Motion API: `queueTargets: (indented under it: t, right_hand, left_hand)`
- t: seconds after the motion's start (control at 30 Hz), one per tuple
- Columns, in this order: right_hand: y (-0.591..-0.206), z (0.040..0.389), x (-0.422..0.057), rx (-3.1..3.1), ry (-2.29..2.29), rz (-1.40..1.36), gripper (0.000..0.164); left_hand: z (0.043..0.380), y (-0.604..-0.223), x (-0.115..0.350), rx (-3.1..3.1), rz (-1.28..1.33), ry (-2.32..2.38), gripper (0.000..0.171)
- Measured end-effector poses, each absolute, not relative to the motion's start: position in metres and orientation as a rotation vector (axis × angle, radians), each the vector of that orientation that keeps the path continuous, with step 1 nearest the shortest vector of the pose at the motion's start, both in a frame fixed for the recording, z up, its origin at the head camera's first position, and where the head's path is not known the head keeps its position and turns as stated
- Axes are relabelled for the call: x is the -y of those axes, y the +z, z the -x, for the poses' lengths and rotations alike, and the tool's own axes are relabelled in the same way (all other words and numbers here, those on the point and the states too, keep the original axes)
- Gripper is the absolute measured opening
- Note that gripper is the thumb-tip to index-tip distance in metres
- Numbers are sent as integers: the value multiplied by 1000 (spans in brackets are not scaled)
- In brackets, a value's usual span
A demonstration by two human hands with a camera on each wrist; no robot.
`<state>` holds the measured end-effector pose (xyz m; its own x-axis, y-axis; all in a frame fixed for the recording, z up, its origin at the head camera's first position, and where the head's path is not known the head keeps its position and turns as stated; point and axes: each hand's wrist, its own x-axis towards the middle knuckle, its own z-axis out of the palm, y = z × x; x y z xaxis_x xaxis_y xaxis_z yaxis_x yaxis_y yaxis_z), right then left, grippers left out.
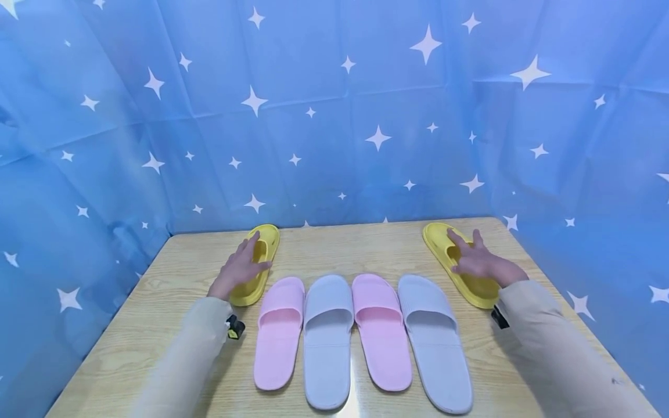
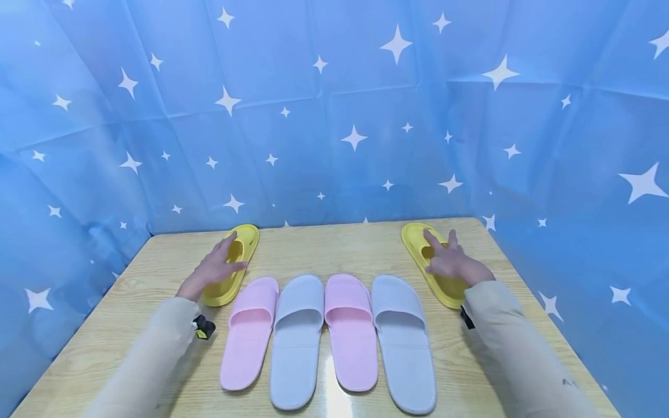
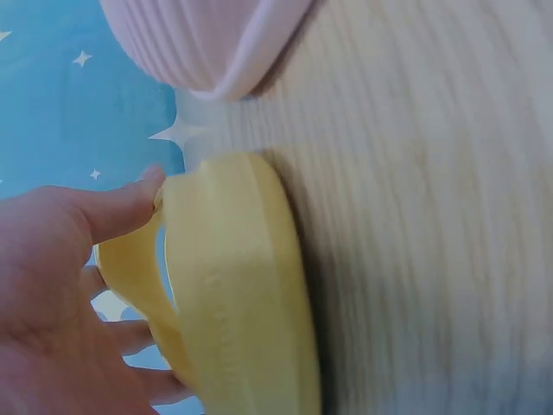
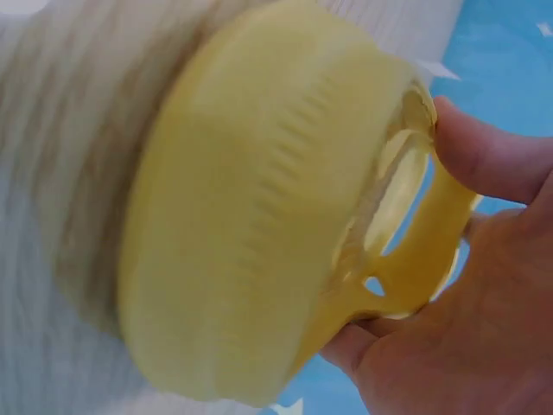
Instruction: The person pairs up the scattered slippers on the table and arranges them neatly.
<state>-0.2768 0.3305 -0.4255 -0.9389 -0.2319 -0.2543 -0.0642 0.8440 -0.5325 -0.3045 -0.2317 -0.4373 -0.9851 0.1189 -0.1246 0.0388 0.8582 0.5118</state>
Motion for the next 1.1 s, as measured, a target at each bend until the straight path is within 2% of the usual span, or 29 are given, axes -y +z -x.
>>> queueTargets:
  t: [0.27, 0.5, 0.6, 0.83, 1.1]
  right_hand:
    - [-431, 259, -324, -2797, -745, 252, 93]
    - [-425, 238, -321, -2768, -685, 266, 105]
    - [-418, 233, -325, -2727, -643, 285, 104]
    - [-409, 231, -335, -2720, -479, 375, 84]
    - [-414, 235, -340, -2691, -466, 402, 81]
  left_hand:
    - [295, -443, 232, -2871, -45, 859, 103]
    - [277, -440, 234, -2806, -7, 853, 115]
    - [271, -434, 232, -2792, -15, 829, 113]
    - [261, -423, 225, -2857, -4, 749, 99]
    - [256, -419, 226, -2868, -11, 655, 79]
